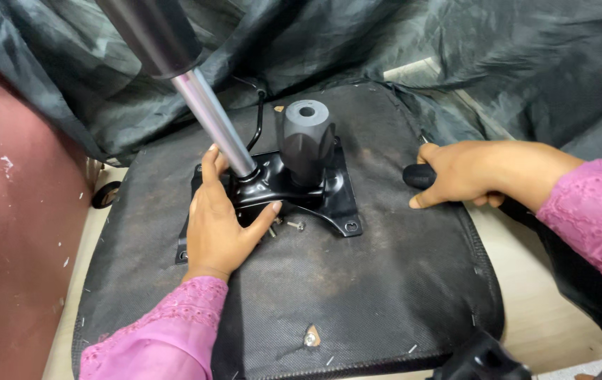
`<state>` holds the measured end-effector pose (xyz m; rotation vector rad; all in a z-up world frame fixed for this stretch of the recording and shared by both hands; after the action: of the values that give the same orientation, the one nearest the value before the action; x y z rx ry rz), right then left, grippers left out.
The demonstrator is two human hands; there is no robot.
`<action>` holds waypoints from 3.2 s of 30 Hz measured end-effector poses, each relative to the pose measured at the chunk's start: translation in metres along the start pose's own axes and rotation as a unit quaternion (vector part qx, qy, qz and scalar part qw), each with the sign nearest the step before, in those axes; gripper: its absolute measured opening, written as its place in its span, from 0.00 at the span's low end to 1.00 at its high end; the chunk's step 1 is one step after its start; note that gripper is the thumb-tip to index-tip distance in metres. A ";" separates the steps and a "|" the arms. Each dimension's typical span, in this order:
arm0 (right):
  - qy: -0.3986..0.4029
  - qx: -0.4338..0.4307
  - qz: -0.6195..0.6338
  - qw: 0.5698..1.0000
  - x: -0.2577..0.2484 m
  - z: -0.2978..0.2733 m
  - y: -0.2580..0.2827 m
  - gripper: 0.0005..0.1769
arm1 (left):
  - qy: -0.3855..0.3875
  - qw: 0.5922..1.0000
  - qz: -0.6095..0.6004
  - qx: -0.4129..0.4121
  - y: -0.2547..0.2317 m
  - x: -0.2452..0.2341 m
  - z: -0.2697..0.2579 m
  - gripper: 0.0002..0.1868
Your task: The person uses a screwdriver to tighten screws into a black metal bracket attached to a chair base. They then insert and tighten additional screws to secure the bracket to the chair seat.
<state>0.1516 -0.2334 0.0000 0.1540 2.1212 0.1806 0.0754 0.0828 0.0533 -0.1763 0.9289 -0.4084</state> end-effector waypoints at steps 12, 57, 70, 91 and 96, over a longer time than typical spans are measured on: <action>-0.101 -0.010 0.099 0.990 -0.019 0.058 0.014 0.71 | -0.082 0.983 0.045 0.160 -0.068 0.026 -0.009 0.54; -0.077 -0.026 -0.028 0.996 -0.012 0.020 -0.006 0.56 | -0.086 0.995 -0.044 0.005 -0.078 0.016 -0.007 0.54; -0.281 -0.236 -0.095 0.925 -0.044 0.161 0.043 0.38 | -0.065 0.998 -0.014 0.023 -0.072 0.020 -0.016 0.58; -0.136 -0.175 0.150 0.964 -0.056 0.206 0.038 0.18 | -0.063 0.997 0.051 0.003 -0.043 0.023 -0.009 0.58; -0.166 -0.159 0.153 0.961 -0.057 0.197 0.036 0.18 | -0.067 0.997 0.043 0.015 -0.039 0.022 -0.005 0.58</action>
<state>0.3506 -0.1951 -0.0493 0.2992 1.6999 0.6300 0.0723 0.0381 0.0462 -0.1337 0.7956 -0.3259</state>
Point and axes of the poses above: each hand's wrist, its own z-axis towards the middle knuckle, its own x-axis out of the palm, y = z × x, the point moved 7 cm from there along z, towards the middle knuckle, and after that the axes turned 3 degrees about -y, right-handed, at the moved point
